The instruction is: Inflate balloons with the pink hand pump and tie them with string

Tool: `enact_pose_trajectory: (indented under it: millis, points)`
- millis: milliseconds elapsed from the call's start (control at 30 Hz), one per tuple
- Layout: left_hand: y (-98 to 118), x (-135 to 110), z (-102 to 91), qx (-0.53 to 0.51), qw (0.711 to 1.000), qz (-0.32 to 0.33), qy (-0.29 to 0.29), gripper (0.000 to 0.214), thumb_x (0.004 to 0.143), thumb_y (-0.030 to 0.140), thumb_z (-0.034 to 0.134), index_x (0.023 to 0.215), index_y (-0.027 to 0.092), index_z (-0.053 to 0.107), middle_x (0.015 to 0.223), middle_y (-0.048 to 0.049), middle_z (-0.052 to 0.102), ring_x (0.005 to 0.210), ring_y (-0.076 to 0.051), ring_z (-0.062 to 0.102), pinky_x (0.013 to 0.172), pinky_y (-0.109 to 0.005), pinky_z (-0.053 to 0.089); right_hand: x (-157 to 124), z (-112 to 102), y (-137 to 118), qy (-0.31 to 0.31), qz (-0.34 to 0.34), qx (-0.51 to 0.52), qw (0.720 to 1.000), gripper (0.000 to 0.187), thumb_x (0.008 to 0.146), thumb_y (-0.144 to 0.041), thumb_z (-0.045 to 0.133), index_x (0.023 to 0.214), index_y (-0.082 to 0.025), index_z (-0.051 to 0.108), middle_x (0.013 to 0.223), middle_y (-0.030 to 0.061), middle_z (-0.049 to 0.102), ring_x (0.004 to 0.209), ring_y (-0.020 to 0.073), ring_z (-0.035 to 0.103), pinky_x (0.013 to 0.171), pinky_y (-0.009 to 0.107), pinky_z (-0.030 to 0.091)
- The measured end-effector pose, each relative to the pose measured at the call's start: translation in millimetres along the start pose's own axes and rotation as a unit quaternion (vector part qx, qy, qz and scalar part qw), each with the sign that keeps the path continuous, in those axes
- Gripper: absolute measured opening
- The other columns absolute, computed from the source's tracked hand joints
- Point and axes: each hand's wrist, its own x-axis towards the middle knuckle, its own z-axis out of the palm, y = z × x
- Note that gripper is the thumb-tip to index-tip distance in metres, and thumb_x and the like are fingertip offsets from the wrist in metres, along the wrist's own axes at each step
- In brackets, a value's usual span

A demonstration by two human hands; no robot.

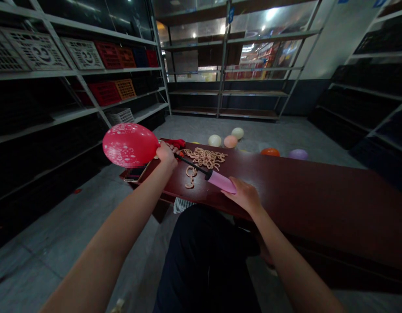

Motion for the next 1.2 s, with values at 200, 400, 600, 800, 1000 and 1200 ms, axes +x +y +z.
enact_pose_trajectory:
  millis: [200,400,600,800,1000,1200]
  points:
    - [1,-14,27.2,-0.031,0.998,0.039,-0.049,0.038,0.102,0.029,0.047,0.068,0.022,0.033,0.05,0.0086,0.027,0.035,-0.007,0.027,0.038,-0.021,0.022,-3,1,9,0.032,0.027,0.027,0.999,0.04,0.091,-0.05,0.067,0.118,-0.02,0.069,0.101,0.0092,0.08,0.083,0.0255,0.077,0.069,0.033,0.054]
    - [-26,-32,62.3,-0.038,0.993,0.052,-0.094,0.045,0.102,0.042,0.056,0.068,0.023,0.034,0.049,0.0075,0.029,0.035,-0.008,0.03,0.038,-0.021,0.025,-1,3,17,0.049,0.084,0.025,0.995,0.04,0.089,-0.049,0.067,0.115,-0.019,0.069,0.098,0.0091,0.08,0.079,0.0258,0.076,0.064,0.032,0.05]
    - [-81,-60,77.2,-0.008,0.992,0.008,-0.123,0.047,0.103,0.042,0.056,0.066,0.022,0.034,0.048,0.0076,0.03,0.033,-0.006,0.028,0.037,-0.021,0.022,2,4,15,0.045,0.119,0.021,0.992,0.038,0.089,-0.051,0.067,0.11,-0.02,0.068,0.089,0.0072,0.079,0.073,0.0241,0.075,0.06,0.03,0.043]
    - [-119,-75,60.4,0.012,0.99,-0.018,-0.137,0.045,0.106,0.031,0.046,0.064,0.022,0.032,0.045,0.0075,0.03,0.032,-0.007,0.029,0.036,-0.021,0.022,2,7,15,0.044,0.119,0.003,0.992,0.041,0.088,-0.051,0.07,0.113,-0.019,0.068,0.095,0.0078,0.08,0.076,0.0234,0.075,0.061,0.03,0.043]
    - [-107,-60,36.3,0.016,0.995,-0.034,-0.091,0.044,0.107,0.03,0.042,0.065,0.022,0.032,0.046,0.0078,0.028,0.033,-0.007,0.028,0.036,-0.02,0.023,3,9,11,0.009,0.079,0.009,0.997,0.042,0.088,-0.051,0.071,0.116,-0.021,0.069,0.097,0.007,0.08,0.083,0.0235,0.075,0.066,0.029,0.046]
    - [-93,-51,15.7,0.004,0.998,-0.024,-0.063,0.039,0.103,0.023,0.044,0.066,0.022,0.032,0.048,0.0083,0.029,0.034,-0.007,0.029,0.038,-0.021,0.023,1,5,7,-0.009,0.043,-0.007,0.999,0.041,0.089,-0.05,0.072,0.117,-0.021,0.069,0.1,0.0079,0.08,0.084,0.0236,0.076,0.068,0.029,0.047]
